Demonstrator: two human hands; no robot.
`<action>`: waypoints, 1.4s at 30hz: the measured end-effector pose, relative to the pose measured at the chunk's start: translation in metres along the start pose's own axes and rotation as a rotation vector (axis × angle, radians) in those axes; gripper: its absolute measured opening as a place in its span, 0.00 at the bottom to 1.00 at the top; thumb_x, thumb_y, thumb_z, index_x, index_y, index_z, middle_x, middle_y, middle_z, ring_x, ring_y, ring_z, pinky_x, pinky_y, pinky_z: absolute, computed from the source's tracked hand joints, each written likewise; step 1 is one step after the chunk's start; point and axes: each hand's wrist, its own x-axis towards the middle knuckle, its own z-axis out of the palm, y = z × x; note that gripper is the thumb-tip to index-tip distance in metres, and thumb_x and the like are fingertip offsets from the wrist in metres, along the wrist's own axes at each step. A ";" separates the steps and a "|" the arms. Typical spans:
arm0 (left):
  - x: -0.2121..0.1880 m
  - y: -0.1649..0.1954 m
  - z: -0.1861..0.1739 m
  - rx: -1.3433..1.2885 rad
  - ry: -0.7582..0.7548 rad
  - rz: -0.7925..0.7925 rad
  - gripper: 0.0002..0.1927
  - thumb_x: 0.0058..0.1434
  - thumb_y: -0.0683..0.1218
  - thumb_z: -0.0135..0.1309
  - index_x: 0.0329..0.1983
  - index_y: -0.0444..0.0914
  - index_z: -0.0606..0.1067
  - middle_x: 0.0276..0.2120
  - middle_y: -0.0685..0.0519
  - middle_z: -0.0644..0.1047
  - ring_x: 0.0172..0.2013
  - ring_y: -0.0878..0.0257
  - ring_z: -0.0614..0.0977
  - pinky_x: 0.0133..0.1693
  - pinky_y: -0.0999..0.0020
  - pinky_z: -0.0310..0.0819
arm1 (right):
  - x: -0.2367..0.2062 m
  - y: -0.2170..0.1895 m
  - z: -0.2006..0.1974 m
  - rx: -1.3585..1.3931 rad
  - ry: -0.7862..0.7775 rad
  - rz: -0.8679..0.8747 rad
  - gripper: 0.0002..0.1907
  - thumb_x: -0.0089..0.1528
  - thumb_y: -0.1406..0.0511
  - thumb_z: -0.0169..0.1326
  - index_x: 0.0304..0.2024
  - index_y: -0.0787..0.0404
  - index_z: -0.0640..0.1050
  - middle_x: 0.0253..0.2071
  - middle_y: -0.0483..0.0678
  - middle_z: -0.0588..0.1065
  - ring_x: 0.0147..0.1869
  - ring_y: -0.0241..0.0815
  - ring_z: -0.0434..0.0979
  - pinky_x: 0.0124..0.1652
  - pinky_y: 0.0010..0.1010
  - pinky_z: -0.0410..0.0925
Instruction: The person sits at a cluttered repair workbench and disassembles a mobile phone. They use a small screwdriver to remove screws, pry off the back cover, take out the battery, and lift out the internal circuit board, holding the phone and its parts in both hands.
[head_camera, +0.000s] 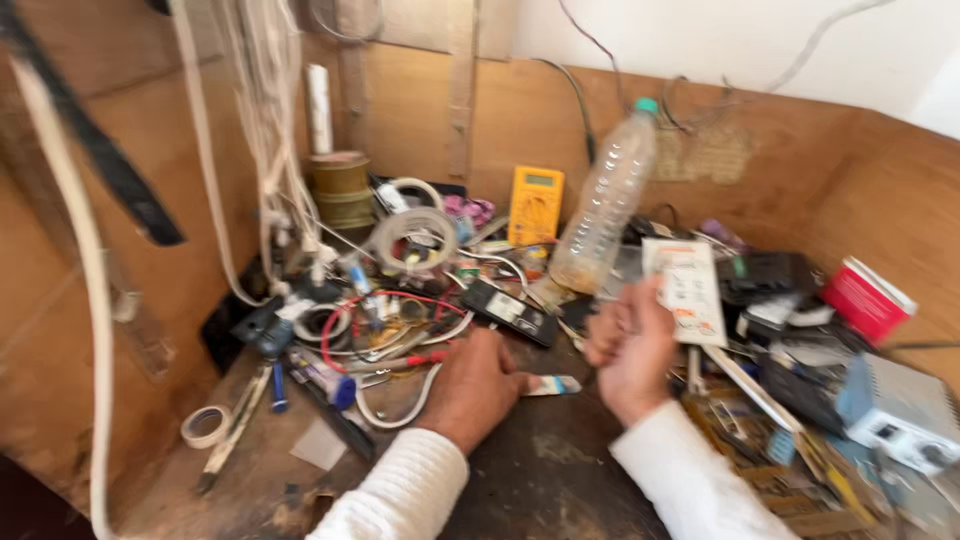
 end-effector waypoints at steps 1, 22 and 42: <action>-0.008 -0.003 -0.005 0.006 0.028 0.010 0.19 0.46 0.51 0.73 0.28 0.35 0.77 0.33 0.42 0.81 0.41 0.46 0.83 0.44 0.52 0.76 | -0.006 -0.003 0.002 0.050 -0.035 -0.010 0.31 0.68 0.40 0.39 0.21 0.52 0.56 0.15 0.39 0.47 0.17 0.35 0.42 0.18 0.31 0.40; 0.020 -0.033 0.086 0.016 0.072 0.034 0.21 0.43 0.49 0.74 0.30 0.32 0.76 0.37 0.37 0.80 0.44 0.39 0.80 0.45 0.46 0.75 | 0.009 0.049 -0.058 0.060 -0.105 -0.080 0.31 0.69 0.40 0.42 0.22 0.52 0.58 0.16 0.37 0.49 0.17 0.33 0.42 0.19 0.30 0.39; -0.011 -0.021 0.087 -0.028 0.047 -0.018 0.19 0.47 0.52 0.72 0.31 0.35 0.78 0.37 0.40 0.81 0.44 0.46 0.82 0.47 0.52 0.75 | -0.012 0.020 -0.086 0.145 0.074 -0.016 0.29 0.71 0.42 0.39 0.21 0.49 0.57 0.17 0.38 0.47 0.19 0.34 0.41 0.21 0.32 0.39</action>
